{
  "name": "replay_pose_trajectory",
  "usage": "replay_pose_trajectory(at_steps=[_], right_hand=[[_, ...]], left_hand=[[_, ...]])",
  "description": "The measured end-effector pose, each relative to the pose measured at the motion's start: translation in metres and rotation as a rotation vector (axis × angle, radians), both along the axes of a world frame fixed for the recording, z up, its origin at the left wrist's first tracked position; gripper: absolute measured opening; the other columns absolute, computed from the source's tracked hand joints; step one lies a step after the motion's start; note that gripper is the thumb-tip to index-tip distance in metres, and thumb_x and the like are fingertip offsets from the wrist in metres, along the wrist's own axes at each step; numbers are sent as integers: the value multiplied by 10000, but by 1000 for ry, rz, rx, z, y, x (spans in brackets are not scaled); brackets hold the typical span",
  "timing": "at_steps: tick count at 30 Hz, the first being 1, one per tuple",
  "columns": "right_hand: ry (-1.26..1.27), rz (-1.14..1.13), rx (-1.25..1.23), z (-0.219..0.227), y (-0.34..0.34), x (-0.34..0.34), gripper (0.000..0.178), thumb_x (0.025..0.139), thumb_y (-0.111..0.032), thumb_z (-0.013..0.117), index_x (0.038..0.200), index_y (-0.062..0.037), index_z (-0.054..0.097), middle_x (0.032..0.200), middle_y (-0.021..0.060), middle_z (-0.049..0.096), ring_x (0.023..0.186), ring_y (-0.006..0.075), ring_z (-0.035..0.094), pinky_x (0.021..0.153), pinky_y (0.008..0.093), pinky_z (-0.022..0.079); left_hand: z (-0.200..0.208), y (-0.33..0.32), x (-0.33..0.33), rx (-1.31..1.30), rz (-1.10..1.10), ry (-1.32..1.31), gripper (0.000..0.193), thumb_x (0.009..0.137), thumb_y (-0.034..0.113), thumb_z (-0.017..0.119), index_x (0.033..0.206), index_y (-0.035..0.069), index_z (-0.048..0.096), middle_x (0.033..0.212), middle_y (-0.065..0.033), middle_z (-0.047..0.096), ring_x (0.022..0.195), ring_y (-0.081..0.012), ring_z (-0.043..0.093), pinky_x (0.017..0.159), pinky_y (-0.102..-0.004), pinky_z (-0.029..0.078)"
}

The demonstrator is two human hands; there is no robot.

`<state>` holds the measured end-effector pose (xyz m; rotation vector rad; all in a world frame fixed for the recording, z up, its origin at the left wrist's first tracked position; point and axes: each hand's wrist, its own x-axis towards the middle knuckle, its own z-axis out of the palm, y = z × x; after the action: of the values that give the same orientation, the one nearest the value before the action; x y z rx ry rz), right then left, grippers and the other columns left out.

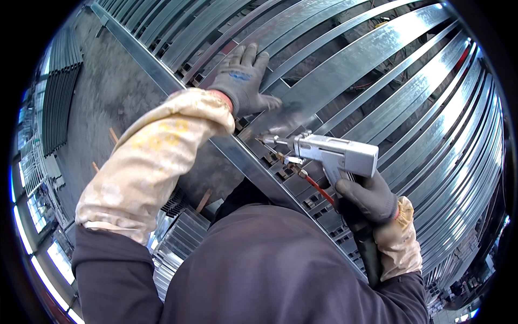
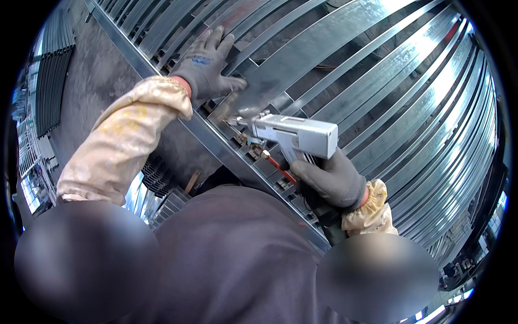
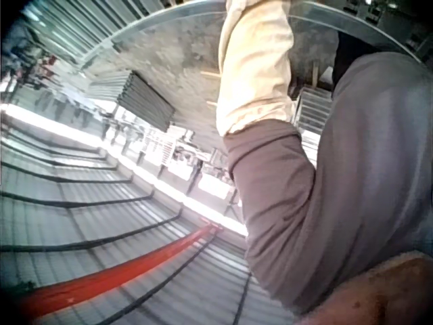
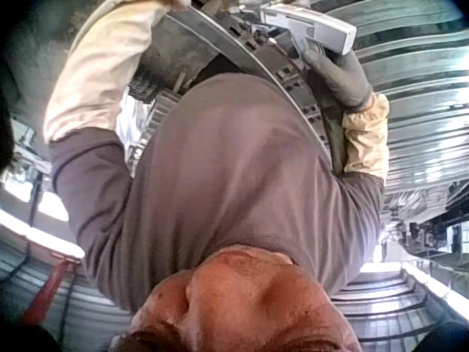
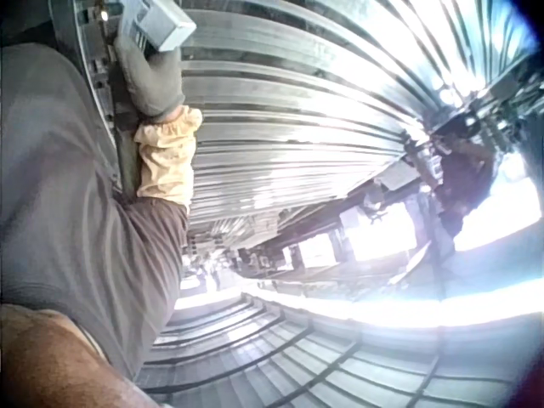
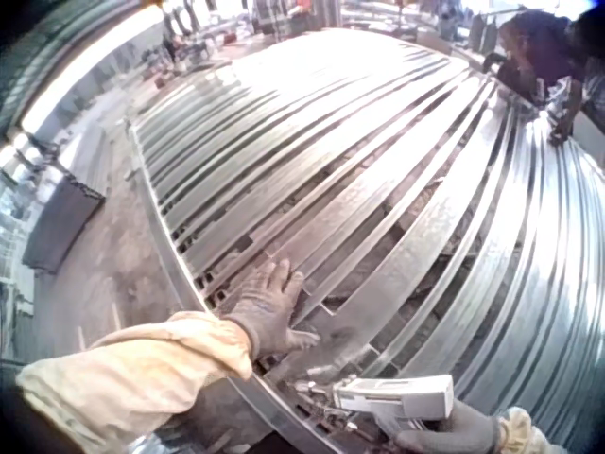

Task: The person uses a handheld welding tool to join metal bars on a large metal frame structure. They systematically move the tool along the seams of the frame, creating bright sparks and fusing the metal components together.

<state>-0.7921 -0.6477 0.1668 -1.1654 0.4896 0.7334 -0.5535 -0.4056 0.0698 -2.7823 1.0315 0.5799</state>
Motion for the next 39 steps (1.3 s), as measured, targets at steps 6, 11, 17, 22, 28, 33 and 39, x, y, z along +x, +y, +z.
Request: replay_pose_trajectory(at_steps=[6,11,17,22,28,33,39], right_hand=[[51,-2,10,0,-2,-23,662,962,-174,739,1524,-8,432,1341,119,611,1187,181,585,1025,358,485],[-16,-22,28,-5,0,-25,647,947,-175,750,1498,10,466,1354,125,623,1223,189,586,1066,370,471],[-71,-7,62,-11,0,-11,612,946,-210,754,1459,22,513,1309,110,652,1188,170,596,1031,353,480],[-65,26,125,-22,4,4,545,970,-222,740,1424,13,553,1271,80,670,1137,137,602,1006,331,488],[-165,28,118,-39,15,15,501,980,-222,733,1394,12,576,1269,72,671,1135,135,604,1009,328,487],[-114,67,119,-42,18,23,506,974,-243,744,1381,11,584,1252,65,673,1108,125,603,987,317,496],[-160,43,98,-44,24,24,502,974,-264,744,1367,8,589,1213,51,679,1073,115,604,960,316,505]], left_hand=[[12,-38,-58,28,-41,65,1248,794,698,762,1669,78,124,1712,-272,133,1604,-429,101,1305,-504,112],[13,-57,-57,133,-38,124,1235,800,569,806,1673,83,80,1711,-302,60,1600,-454,79,1296,-521,160],[11,-61,-53,116,-50,123,1335,685,550,896,1666,95,113,1700,-311,62,1571,-486,174,1264,-533,268],[11,-68,-39,147,-17,182,1381,589,532,956,1660,151,173,1697,-290,99,1552,-488,225,1242,-527,336],[9,-71,-36,109,49,184,1381,518,524,978,1643,214,239,1706,-271,122,1557,-477,232,1253,-525,325],[3,-72,-34,135,51,183,1326,552,467,965,1642,241,242,1712,-259,115,1561,-472,226,1246,-536,338],[-2,-68,-34,83,59,193,1308,555,434,963,1636,235,255,1710,-255,133,1562,-461,231,1254,-541,317]])
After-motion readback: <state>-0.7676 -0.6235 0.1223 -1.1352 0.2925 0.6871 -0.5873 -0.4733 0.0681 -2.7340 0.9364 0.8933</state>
